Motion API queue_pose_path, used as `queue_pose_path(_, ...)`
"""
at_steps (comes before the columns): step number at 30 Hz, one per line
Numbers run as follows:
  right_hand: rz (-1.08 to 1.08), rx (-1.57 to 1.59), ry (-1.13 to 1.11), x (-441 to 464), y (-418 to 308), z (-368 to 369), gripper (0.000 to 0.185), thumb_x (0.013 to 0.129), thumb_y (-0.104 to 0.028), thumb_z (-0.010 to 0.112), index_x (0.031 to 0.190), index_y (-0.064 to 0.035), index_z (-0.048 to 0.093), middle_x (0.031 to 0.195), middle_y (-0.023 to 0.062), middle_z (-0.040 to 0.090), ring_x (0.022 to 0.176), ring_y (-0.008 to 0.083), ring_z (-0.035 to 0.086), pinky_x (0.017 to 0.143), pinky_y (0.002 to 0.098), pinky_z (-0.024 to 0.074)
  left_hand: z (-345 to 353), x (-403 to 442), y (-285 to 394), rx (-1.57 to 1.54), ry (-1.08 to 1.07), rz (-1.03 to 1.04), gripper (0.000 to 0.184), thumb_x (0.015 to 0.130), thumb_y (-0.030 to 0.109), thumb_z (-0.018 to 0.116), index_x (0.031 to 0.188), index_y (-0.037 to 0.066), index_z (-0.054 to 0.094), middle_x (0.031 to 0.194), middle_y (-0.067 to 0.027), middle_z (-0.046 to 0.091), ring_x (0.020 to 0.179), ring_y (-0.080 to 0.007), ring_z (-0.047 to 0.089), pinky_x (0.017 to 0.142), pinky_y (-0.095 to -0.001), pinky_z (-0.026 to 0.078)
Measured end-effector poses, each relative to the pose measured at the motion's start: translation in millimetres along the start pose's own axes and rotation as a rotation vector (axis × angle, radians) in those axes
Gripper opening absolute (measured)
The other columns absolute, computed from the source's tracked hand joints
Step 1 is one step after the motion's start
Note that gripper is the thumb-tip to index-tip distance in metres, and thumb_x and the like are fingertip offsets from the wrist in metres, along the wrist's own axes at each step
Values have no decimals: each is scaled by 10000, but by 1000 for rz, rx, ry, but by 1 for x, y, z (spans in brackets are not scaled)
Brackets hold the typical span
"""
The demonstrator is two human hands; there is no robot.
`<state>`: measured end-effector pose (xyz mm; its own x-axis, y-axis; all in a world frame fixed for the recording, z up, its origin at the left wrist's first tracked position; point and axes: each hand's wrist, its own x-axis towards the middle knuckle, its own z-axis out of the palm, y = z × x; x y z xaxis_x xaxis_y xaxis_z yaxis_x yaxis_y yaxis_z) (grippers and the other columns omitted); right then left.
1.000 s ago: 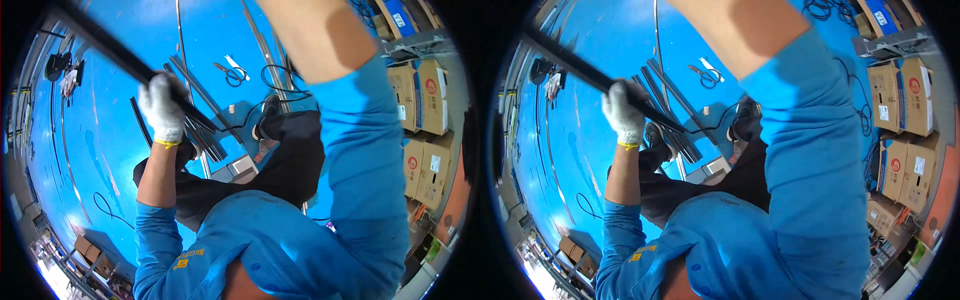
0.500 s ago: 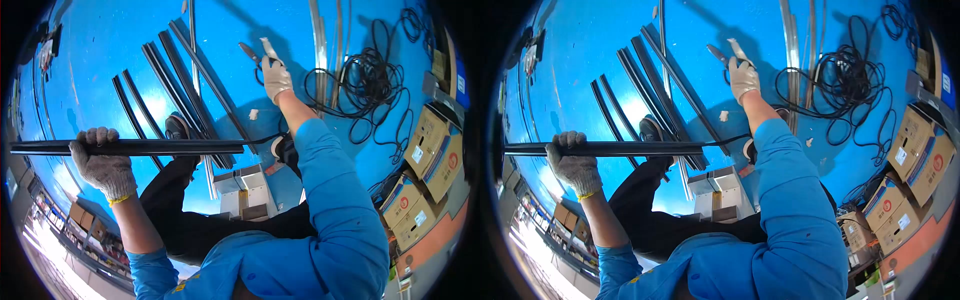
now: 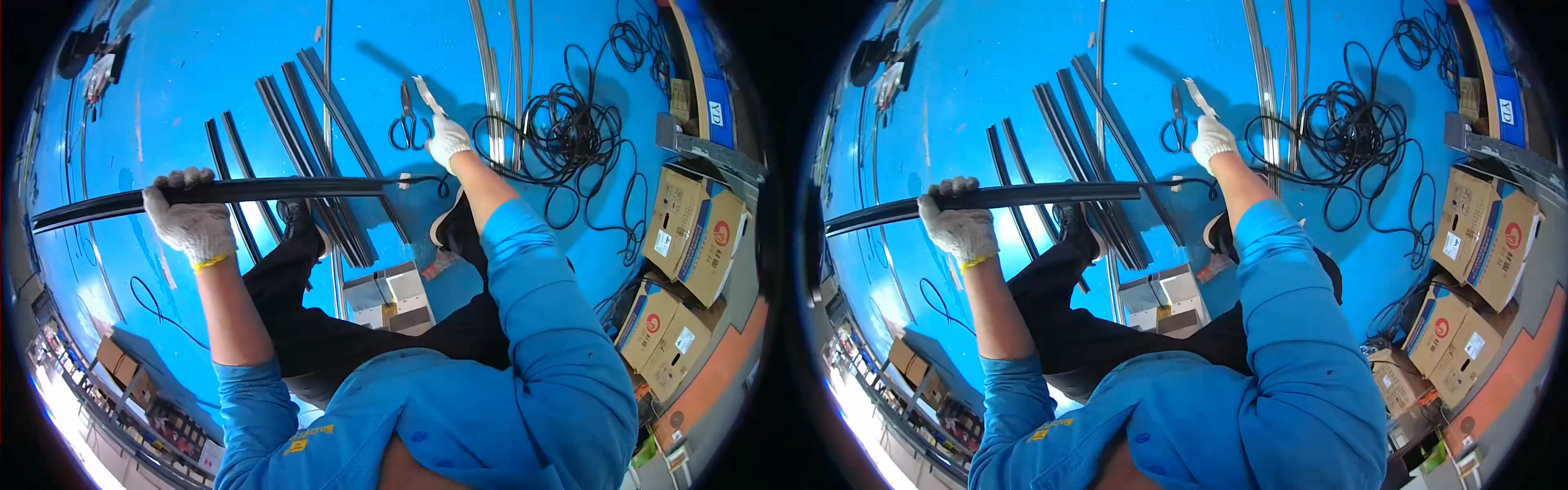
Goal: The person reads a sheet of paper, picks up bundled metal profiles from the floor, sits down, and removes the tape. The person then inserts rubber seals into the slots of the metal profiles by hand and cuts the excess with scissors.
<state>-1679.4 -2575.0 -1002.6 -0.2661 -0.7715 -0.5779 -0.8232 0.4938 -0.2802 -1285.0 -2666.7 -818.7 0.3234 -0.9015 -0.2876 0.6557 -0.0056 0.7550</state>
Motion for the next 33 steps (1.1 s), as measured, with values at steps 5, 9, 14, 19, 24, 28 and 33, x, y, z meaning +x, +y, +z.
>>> queue_pose_path(5,96,97,-7,-4,-4,46,662,896,-171,712,1467,1,424,1288,310,621,1180,443,625,985,490,533,-14,-18,2,8,33,-12,249,1036,323,537,920,104,534,766,-50,491,709,-234,498,726,-412,448)
queue_pose_path(9,132,126,-21,30,-5,81,702,919,-183,708,1507,-4,370,1292,306,621,1146,446,645,979,493,542,-7,-7,-12,101,27,-72,245,1035,330,568,947,102,547,803,-47,502,740,-221,514,729,-399,450)
queue_pose_path(14,243,2,48,73,-17,115,740,934,-152,681,1552,-22,295,1255,328,627,1074,453,682,927,496,571,16,11,-28,203,-31,-99,231,1042,327,583,987,104,562,852,-38,502,765,-204,501,738,-380,444)
queue_pose_path(19,183,-49,41,86,-23,117,675,936,-153,613,1517,-8,302,1183,339,653,1002,437,712,831,493,601,-2,28,-16,286,-57,-115,223,1047,338,580,1009,119,568,850,-30,497,739,-200,497,727,-381,455)
queue_pose_path(24,198,201,10,61,1,68,535,872,-226,637,1335,5,499,1112,274,707,1055,423,698,913,495,545,-16,43,-17,158,-97,-141,241,1055,330,555,969,105,557,819,-38,490,733,-211,509,703,-382,467)
queue_pose_path(28,85,498,398,-25,-28,-8,482,882,-231,679,1305,-43,544,984,208,689,895,387,693,798,464,546,4,34,-8,97,35,0,261,1048,314,555,906,96,549,782,-53,498,735,-219,511,706,-406,471)
queue_pose_path(33,-142,923,486,-170,-61,-51,348,952,-132,636,1283,-86,539,804,91,585,704,230,604,665,388,507,-4,28,19,-101,178,73,314,1059,292,499,825,88,535,738,-71,504,711,-241,520,702,-432,479)
